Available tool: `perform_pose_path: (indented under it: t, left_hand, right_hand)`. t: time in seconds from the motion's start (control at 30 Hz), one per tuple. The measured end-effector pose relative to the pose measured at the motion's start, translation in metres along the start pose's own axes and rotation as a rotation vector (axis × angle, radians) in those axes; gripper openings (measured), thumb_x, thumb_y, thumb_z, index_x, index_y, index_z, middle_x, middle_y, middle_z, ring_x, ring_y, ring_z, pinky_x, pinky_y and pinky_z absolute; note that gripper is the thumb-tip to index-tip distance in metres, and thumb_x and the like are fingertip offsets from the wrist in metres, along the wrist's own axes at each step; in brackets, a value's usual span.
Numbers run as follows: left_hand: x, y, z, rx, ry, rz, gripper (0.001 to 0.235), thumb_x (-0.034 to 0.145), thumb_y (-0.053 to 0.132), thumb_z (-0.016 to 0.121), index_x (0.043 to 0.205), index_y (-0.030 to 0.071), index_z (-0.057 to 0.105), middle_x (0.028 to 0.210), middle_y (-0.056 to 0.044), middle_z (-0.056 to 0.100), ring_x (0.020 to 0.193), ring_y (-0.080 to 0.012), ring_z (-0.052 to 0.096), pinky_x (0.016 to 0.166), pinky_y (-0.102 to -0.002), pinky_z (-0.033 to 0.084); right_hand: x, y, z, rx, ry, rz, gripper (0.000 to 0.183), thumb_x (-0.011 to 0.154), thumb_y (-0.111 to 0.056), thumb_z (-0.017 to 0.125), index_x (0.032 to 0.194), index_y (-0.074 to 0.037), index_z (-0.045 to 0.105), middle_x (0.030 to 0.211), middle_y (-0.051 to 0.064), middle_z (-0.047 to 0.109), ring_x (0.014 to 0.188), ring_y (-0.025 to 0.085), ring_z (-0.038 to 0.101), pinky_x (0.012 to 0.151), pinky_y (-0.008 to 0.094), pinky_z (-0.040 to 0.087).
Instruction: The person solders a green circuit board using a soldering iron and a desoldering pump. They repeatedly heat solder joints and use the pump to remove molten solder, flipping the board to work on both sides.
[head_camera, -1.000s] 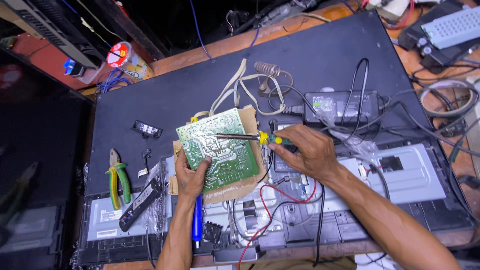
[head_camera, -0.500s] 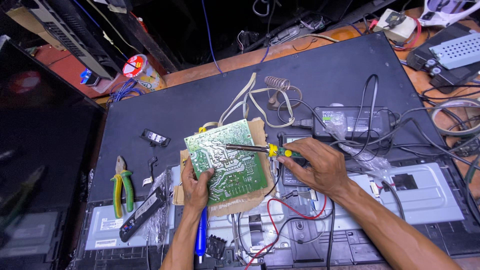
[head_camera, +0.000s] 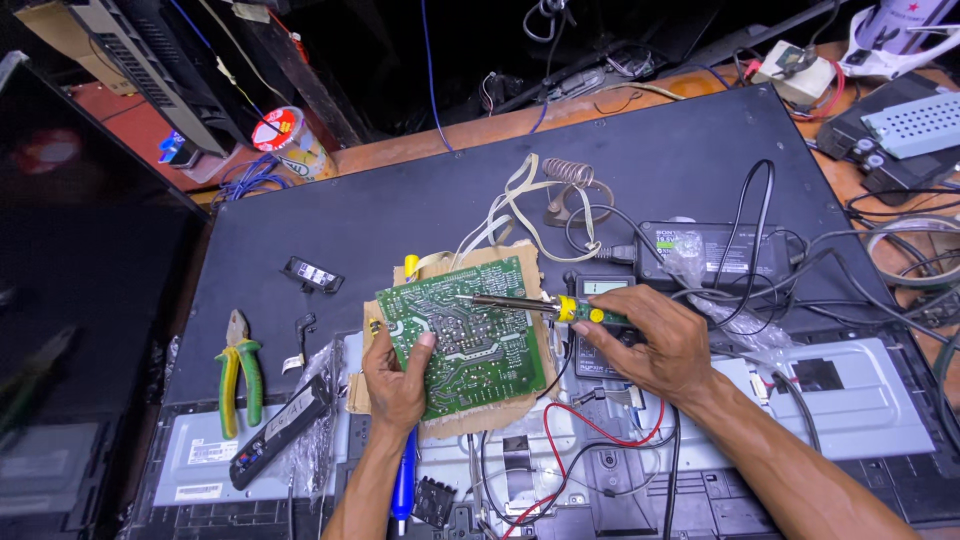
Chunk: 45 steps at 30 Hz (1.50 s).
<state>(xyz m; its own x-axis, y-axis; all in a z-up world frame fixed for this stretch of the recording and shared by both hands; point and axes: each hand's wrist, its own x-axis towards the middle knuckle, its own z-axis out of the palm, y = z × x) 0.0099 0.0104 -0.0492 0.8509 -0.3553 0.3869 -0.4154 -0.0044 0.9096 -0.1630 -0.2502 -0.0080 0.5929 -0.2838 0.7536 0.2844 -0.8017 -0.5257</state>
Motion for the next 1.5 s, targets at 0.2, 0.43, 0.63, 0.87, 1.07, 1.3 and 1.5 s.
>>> perform_pose_path:
  t: [0.2, 0.43, 0.63, 0.87, 1.07, 1.3, 1.5]
  left_hand:
    - [-0.005, -0.085, -0.025, -0.070, 0.034, -0.096, 0.014, 0.090, 0.009, 0.077, 0.099, 0.004, 0.069, 0.076, -0.006, 0.071, 0.076, -0.0104, 0.063, 0.073, -0.035, 0.056]
    - [-0.001, -0.045, -0.015, -0.041, 0.058, -0.145, 0.017, 0.090, 0.009, 0.078, 0.102, 0.003, 0.067, 0.082, -0.011, 0.073, 0.082, -0.0148, 0.066, 0.079, -0.041, 0.057]
    - [0.006, 0.019, 0.005, -0.008, 0.065, -0.149, 0.025, 0.083, 0.008, 0.084, 0.101, 0.002, 0.068, 0.083, -0.012, 0.075, 0.083, -0.0153, 0.069, 0.080, -0.041, 0.059]
    - [-0.010, -0.063, -0.023, -0.035, 0.047, -0.031, 0.020, 0.096, 0.024, 0.065, 0.106, 0.007, 0.067, 0.085, -0.012, 0.073, 0.085, -0.0151, 0.066, 0.082, -0.043, 0.057]
    - [-0.010, -0.002, 0.002, -0.097, 0.029, 0.063, 0.078, 0.097, 0.061, 0.050, 0.141, -0.004, 0.052, 0.128, -0.015, 0.064, 0.124, -0.0272, 0.060, 0.111, -0.043, 0.049]
    - [-0.010, -0.001, -0.004, -0.028, -0.010, -0.013, 0.069, 0.101, 0.058, 0.037, 0.132, -0.001, 0.055, 0.120, -0.014, 0.065, 0.116, -0.0259, 0.061, 0.106, -0.042, 0.048]
    - [-0.006, 0.019, -0.001, 0.023, -0.090, -0.045, 0.092, 0.096, 0.069, 0.033, 0.150, -0.006, 0.039, 0.150, -0.020, 0.052, 0.143, -0.0294, 0.047, 0.123, -0.042, 0.031]
  right_hand:
    - [-0.012, 0.013, 0.005, -0.038, 0.068, -0.020, 0.016, 0.084, -0.015, 0.084, 0.099, -0.011, 0.078, 0.092, 0.006, 0.080, 0.080, 0.026, 0.076, 0.073, 0.038, 0.059]
    - [-0.013, 0.015, 0.006, -0.006, 0.073, -0.024, 0.017, 0.084, -0.015, 0.084, 0.098, -0.009, 0.077, 0.091, 0.007, 0.080, 0.080, 0.027, 0.076, 0.072, 0.039, 0.060]
    - [-0.011, 0.012, 0.006, -0.020, 0.050, -0.015, 0.017, 0.085, -0.017, 0.084, 0.099, -0.009, 0.077, 0.092, 0.007, 0.080, 0.081, 0.028, 0.076, 0.072, 0.039, 0.060]
    - [-0.010, 0.006, 0.009, 0.005, 0.041, -0.004, 0.023, 0.084, -0.016, 0.082, 0.106, -0.009, 0.078, 0.091, 0.010, 0.078, 0.079, 0.030, 0.075, 0.070, 0.041, 0.059]
    - [-0.018, 0.013, 0.010, -0.083, -0.045, -0.120, 0.030, 0.094, -0.022, 0.076, 0.117, -0.004, 0.069, 0.109, 0.010, 0.077, 0.092, 0.023, 0.076, 0.081, 0.033, 0.061]
    - [-0.016, 0.012, 0.010, -0.068, -0.052, -0.112, 0.030, 0.095, -0.021, 0.075, 0.118, -0.004, 0.069, 0.109, 0.010, 0.077, 0.093, 0.024, 0.076, 0.082, 0.034, 0.061]
    - [-0.015, 0.012, 0.010, -0.087, -0.036, -0.101, 0.030, 0.095, -0.025, 0.073, 0.117, -0.005, 0.070, 0.109, 0.009, 0.077, 0.091, 0.023, 0.076, 0.079, 0.033, 0.060]
